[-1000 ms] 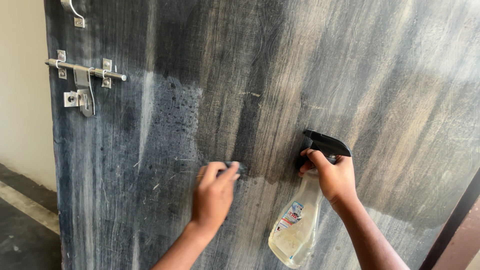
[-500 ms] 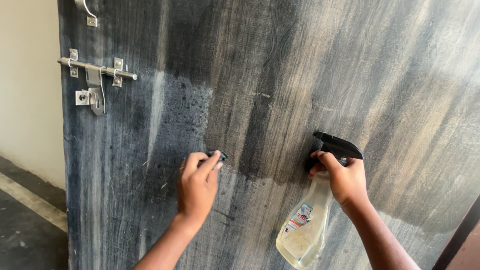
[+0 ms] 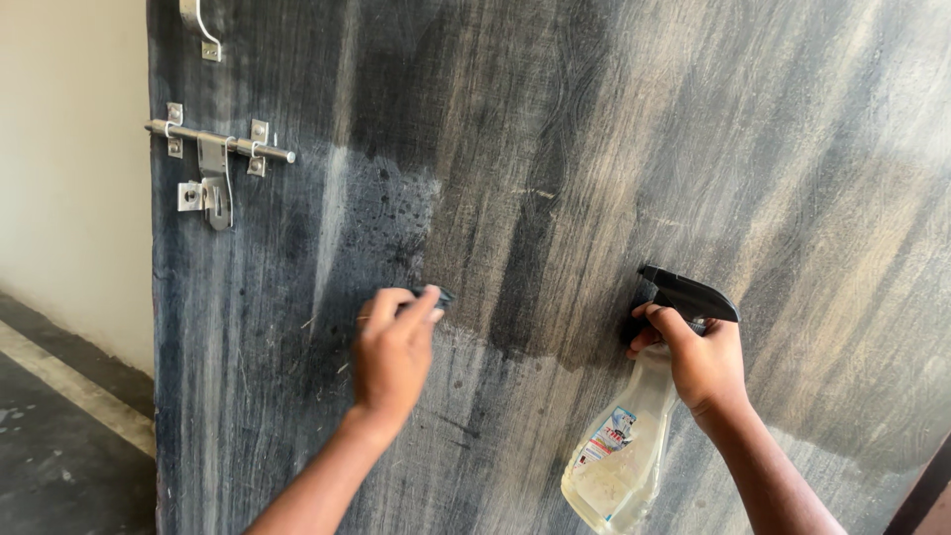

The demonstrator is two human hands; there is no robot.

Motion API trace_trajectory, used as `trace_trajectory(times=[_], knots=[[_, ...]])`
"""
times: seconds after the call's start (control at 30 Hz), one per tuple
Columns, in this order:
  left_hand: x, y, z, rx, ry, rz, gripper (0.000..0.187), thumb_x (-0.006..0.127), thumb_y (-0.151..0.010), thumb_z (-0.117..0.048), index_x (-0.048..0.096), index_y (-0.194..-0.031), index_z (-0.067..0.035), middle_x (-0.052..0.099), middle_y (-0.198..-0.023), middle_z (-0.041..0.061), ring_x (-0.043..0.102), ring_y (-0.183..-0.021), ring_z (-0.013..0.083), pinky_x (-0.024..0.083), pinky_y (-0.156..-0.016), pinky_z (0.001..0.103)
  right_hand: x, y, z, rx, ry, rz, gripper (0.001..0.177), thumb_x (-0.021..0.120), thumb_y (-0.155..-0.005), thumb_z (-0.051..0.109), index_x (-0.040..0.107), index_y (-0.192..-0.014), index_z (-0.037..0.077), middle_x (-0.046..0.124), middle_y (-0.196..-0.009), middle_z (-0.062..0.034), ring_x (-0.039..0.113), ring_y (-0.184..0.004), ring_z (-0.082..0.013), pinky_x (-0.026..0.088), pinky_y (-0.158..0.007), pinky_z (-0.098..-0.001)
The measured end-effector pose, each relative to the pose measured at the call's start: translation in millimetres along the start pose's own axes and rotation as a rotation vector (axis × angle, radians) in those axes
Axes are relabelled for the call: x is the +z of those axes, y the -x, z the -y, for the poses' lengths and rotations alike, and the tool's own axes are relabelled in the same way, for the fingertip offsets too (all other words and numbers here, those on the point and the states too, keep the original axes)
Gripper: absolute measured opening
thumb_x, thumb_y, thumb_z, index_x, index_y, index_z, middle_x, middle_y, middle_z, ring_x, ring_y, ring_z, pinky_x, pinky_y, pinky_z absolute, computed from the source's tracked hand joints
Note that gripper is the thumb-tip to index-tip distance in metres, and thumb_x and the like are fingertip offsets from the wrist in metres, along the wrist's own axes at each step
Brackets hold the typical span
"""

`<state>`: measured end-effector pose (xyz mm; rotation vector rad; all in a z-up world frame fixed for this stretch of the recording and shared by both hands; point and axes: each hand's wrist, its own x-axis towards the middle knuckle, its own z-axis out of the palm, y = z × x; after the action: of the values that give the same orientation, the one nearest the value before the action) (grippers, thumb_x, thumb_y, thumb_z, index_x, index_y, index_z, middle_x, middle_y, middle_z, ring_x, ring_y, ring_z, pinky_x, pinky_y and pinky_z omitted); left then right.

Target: The person sprays a cleaning solution onto a dark gray door and wipes the surface with a black cloth. The person repeatedly sprays and wipes different areas of the door, including around the metal latch and handle, to remove visible chalk-like marks.

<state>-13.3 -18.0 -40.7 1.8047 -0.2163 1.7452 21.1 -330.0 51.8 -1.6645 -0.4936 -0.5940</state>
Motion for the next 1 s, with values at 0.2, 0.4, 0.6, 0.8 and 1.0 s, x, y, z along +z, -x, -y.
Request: trace_trajectory(times=[0.2, 0.4, 0.6, 0.8, 1.0], knots=[[7.2, -46.2, 16.7, 0.032, -0.071, -0.073, 0.024, 0.077, -0.088, -0.006, 0.079, -0.112, -0.006, 0.067, -0.095, 0.009, 0.063, -0.084, 0.0215, 0.053, -0.076, 0.036, 0.3, 0.0, 3.6, 0.001, 0.012, 0.003, 0.019, 0.061, -0.091, 0.012, 0.072, -0.091, -0.004, 0.071, -0.068, -0.0158, 0.071, -0.060, -0.0247, 0.057, -0.059, -0.0361], [-0.7, -24.5, 21.4, -0.004, -0.123, -0.151, 0.023, 0.078, -0.091, -0.008, 0.078, -0.113, -0.004, 0.067, -0.095, 0.007, 0.062, -0.082, 0.0200, 0.051, -0.076, 0.034, 0.8, 1.1, 2.3, 0.004, 0.014, -0.005, 0.019, 0.061, -0.091, 0.011, 0.072, -0.091, -0.004, 0.071, -0.069, -0.0156, 0.071, -0.060, -0.0245, 0.058, -0.060, -0.0365], [7.9, -0.5, 10.8, 0.160, -0.054, -0.043, 0.023, 0.076, -0.088, -0.007, 0.078, -0.111, -0.004, 0.066, -0.095, 0.009, 0.062, -0.086, 0.0213, 0.053, -0.073, 0.030, 0.5, 0.3, 2.3, 0.007, -0.011, -0.002, 0.019, 0.061, -0.092, 0.012, 0.071, -0.091, -0.004, 0.071, -0.069, -0.0151, 0.070, -0.060, -0.0245, 0.058, -0.060, -0.0375], [5.9, -95.1, 1.9, 0.223, -0.039, -0.024, 0.018, 0.077, -0.092, -0.008, 0.079, -0.110, -0.007, 0.065, -0.091, 0.007, 0.062, -0.083, 0.0237, 0.052, -0.073, 0.037, 1.0, -1.2, 1.3, 0.011, -0.018, -0.028, 0.019, 0.062, -0.091, 0.012, 0.071, -0.090, -0.004, 0.070, -0.069, -0.0151, 0.071, -0.060, -0.0248, 0.058, -0.060, -0.0372], [-7.3, -87.7, -3.4, 0.181, -0.036, -0.105, 0.023, 0.078, -0.090, -0.006, 0.079, -0.113, -0.006, 0.064, -0.094, 0.009, 0.061, -0.085, 0.0260, 0.051, -0.078, 0.039, -1.7, -3.7, 2.1, 0.012, 0.012, -0.014, 0.020, 0.062, -0.091, 0.013, 0.073, -0.090, -0.003, 0.071, -0.068, -0.0143, 0.071, -0.060, -0.0239, 0.059, -0.061, -0.0367]])
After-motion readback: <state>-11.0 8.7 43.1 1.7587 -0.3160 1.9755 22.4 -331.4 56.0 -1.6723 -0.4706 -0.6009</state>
